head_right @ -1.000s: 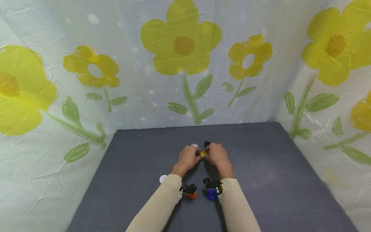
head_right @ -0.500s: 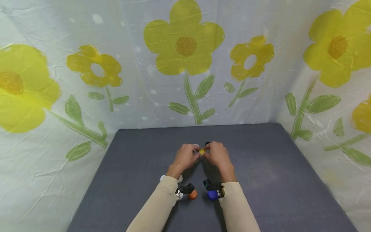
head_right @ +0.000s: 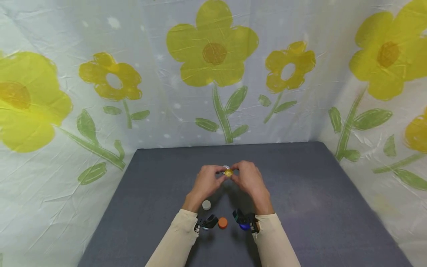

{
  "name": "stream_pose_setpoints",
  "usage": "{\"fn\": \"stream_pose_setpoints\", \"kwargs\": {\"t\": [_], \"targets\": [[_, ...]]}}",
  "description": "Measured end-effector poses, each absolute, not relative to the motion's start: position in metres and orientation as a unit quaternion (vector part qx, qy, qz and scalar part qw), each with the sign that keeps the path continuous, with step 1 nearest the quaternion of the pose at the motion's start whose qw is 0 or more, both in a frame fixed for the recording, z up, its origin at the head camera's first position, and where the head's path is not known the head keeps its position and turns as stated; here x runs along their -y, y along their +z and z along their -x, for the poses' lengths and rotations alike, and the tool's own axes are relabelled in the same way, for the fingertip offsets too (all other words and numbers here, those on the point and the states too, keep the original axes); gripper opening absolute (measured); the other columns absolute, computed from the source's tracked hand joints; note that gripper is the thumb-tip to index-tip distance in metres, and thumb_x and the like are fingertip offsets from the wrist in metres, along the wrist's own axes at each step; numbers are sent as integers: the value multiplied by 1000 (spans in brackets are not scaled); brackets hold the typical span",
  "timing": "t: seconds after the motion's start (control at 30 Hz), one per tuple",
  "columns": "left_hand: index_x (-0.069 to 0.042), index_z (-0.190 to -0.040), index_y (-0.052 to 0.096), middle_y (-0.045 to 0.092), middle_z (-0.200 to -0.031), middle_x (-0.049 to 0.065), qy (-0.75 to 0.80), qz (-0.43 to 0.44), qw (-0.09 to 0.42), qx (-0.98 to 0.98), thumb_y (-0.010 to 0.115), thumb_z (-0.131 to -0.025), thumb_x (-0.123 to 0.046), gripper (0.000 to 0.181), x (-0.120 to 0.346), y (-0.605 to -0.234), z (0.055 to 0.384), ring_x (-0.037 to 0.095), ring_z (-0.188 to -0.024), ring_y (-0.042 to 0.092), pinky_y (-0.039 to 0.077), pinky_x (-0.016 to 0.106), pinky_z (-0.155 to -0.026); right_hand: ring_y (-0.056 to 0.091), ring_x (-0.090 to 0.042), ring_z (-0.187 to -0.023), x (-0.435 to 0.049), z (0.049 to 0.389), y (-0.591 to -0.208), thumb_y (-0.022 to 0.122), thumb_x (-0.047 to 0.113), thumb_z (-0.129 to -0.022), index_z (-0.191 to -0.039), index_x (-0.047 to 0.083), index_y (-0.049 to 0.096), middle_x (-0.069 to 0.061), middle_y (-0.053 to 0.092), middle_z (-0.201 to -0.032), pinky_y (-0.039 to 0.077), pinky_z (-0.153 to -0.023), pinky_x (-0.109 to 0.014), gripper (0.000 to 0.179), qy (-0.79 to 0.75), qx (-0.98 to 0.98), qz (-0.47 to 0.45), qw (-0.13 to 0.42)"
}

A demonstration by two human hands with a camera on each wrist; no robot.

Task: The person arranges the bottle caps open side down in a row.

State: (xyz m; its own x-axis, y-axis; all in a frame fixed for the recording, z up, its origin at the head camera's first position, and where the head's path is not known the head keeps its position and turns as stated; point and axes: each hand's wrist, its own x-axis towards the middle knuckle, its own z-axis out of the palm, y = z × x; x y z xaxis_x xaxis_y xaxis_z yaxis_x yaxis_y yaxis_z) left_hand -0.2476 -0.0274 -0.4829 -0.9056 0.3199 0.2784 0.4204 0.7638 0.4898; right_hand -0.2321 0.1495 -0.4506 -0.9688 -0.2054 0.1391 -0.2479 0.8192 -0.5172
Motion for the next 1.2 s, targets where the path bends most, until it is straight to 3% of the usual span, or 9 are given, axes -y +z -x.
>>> {"fn": "stream_pose_setpoints", "kwargs": {"t": [0.27, 0.63, 1.2], "targets": [[-24, -116, 76, 75, -112, -5, -258, 199, 118, 938, 78, -89, -29, 27, 38, -472, 236, 18, -103, 69, 58, 41, -81, 66, -32, -111, -139, 219, -448, 80, 20, -86, -112, 11, 77, -9, 71, -116, 53, -91, -52, 28, 265, 951, -134, 83], [-21, -113, 77, 75, -112, -2, -268, 202, 125, 934, 79, -88, -28, 27, 56, -467, 224, 21, -102, 68, 57, 44, -83, 67, -32, -104, -127, 210, -453, 83, 22, -83, -111, 15, 77, -7, 73, -112, 54, -86, -53, 29, 261, 944, -158, 122], [-19, -114, 77, 75, -112, -2, -290, 204, 108, 929, 79, -88, -24, 27, 66, -477, 205, 21, -102, 67, 56, 42, -85, 67, -29, -109, -120, 196, -468, 85, 19, -81, -108, 14, 78, -5, 74, -113, 52, -96, -51, 28, 297, 931, -167, 127]]}}
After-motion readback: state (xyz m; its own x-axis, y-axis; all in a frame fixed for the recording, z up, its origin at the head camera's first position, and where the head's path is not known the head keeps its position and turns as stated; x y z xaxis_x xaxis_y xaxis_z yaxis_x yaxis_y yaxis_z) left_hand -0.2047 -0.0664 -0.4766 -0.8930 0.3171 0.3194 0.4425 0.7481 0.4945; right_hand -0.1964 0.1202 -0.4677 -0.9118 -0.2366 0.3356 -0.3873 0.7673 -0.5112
